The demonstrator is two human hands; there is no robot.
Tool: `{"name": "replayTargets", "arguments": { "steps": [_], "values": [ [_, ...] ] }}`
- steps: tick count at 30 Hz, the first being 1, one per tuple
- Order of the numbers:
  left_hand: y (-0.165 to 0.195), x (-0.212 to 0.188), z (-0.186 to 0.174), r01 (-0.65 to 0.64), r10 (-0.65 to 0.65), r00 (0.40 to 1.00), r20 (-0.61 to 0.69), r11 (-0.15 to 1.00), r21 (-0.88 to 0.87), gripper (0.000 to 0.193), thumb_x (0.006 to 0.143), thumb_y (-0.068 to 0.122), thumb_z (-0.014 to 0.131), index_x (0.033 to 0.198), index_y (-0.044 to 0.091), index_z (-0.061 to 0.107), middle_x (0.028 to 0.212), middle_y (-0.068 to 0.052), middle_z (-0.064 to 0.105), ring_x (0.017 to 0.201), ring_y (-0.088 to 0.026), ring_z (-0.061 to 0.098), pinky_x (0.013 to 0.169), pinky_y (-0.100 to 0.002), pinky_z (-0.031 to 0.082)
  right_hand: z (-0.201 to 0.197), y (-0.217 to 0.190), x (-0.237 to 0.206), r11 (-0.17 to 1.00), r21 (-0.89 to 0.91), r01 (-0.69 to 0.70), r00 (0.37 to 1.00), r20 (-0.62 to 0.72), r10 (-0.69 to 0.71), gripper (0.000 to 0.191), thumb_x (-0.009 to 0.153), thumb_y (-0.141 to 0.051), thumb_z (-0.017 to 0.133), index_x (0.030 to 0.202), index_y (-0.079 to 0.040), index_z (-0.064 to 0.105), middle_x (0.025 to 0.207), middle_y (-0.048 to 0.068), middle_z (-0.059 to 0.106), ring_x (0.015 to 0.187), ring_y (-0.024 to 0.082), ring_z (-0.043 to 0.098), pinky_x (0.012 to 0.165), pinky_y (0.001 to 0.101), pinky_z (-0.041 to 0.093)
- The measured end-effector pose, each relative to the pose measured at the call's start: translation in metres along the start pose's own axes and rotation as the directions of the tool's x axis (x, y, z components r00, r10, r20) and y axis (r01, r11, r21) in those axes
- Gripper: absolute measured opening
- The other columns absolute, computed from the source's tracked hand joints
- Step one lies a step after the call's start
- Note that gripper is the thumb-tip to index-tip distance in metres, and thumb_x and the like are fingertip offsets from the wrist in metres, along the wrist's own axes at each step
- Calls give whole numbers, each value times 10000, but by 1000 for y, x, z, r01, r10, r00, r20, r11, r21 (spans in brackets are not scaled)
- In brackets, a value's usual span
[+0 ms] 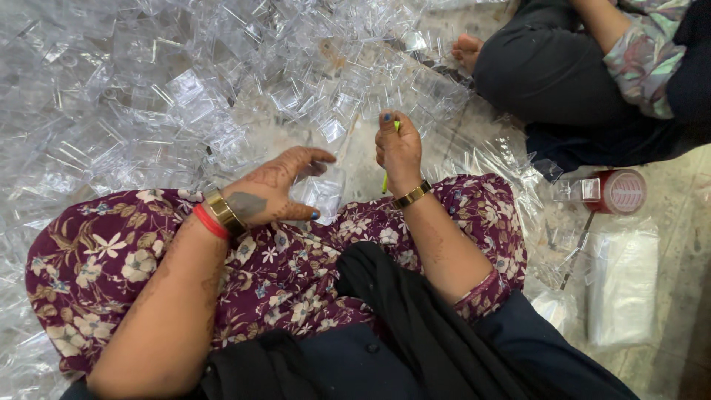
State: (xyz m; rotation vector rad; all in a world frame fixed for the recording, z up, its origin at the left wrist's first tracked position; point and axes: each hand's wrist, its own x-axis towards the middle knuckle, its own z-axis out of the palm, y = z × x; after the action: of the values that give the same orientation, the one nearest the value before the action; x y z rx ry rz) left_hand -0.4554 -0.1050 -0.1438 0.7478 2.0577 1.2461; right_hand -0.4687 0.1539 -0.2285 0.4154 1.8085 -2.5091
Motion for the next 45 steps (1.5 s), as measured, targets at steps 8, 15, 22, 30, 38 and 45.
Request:
{"name": "replayTargets", "arguments": {
  "steps": [8, 15, 22, 30, 38, 45],
  "values": [
    [34, 1, 22, 451, -535, 841, 77, 773, 446, 723, 798, 182, 786, 1394, 353, 414, 1525, 90, 414, 1447, -233, 407, 1068, -677, 354, 16, 0, -9, 990, -138, 38, 998, 47, -32, 345, 994, -456, 663, 891, -154, 531, 621, -105, 410, 469, 1, 312, 391, 210, 234],
    [36, -7, 35, 364, -443, 895, 56, 796, 484, 730, 793, 128, 768, 1392, 329, 403, 1497, 53, 452, 1397, -277, 475, 1044, -661, 407, 33, -10, -24, 980, -198, 24, 999, 52, -14, 319, 1007, -406, 663, 861, -156, 526, 625, -106, 423, 474, 1, 325, 398, 213, 249],
    [15, -11, 21, 243, -260, 965, -18, 875, 418, 1092, 706, 418, 879, 1573, 222, 244, 1569, -136, 319, 1436, -334, 354, 1164, -438, 330, 50, -25, -33, 961, -268, 60, 997, 69, -43, 293, 1016, -347, 659, 852, -141, 532, 628, -94, 444, 465, 10, 341, 393, 221, 272],
    [47, -31, -62, 547, -349, 826, -442, 686, 480, 851, 820, 445, 759, 1528, 157, 384, 1575, -146, 396, 1440, -339, 392, 1190, -416, 328, 44, -29, -28, 887, -445, 125, 992, 68, -105, 317, 993, -341, 695, 819, -123, 544, 640, -91, 453, 534, 26, 362, 462, 241, 315],
    [23, 31, -59, 464, -96, 880, -465, 375, 803, 259, 1044, 247, 613, 1291, 170, 601, 1541, -219, 452, 1430, -404, 404, 1191, -562, 270, 50, -38, 0, 796, -583, 161, 975, -33, -221, 333, 982, -346, 722, 807, -98, 586, 650, -74, 460, 604, 37, 373, 518, 254, 334],
    [1, 71, -50, 264, 30, 921, -387, 684, 680, 612, 875, 297, 696, 1427, 153, 478, 1542, -245, 374, 1399, -423, 371, 1125, -509, 299, 68, -29, 19, 889, -456, 36, 999, 5, -37, 301, 975, -360, 702, 861, -107, 588, 645, -80, 466, 539, 38, 399, 471, 244, 341]
  ]
}}
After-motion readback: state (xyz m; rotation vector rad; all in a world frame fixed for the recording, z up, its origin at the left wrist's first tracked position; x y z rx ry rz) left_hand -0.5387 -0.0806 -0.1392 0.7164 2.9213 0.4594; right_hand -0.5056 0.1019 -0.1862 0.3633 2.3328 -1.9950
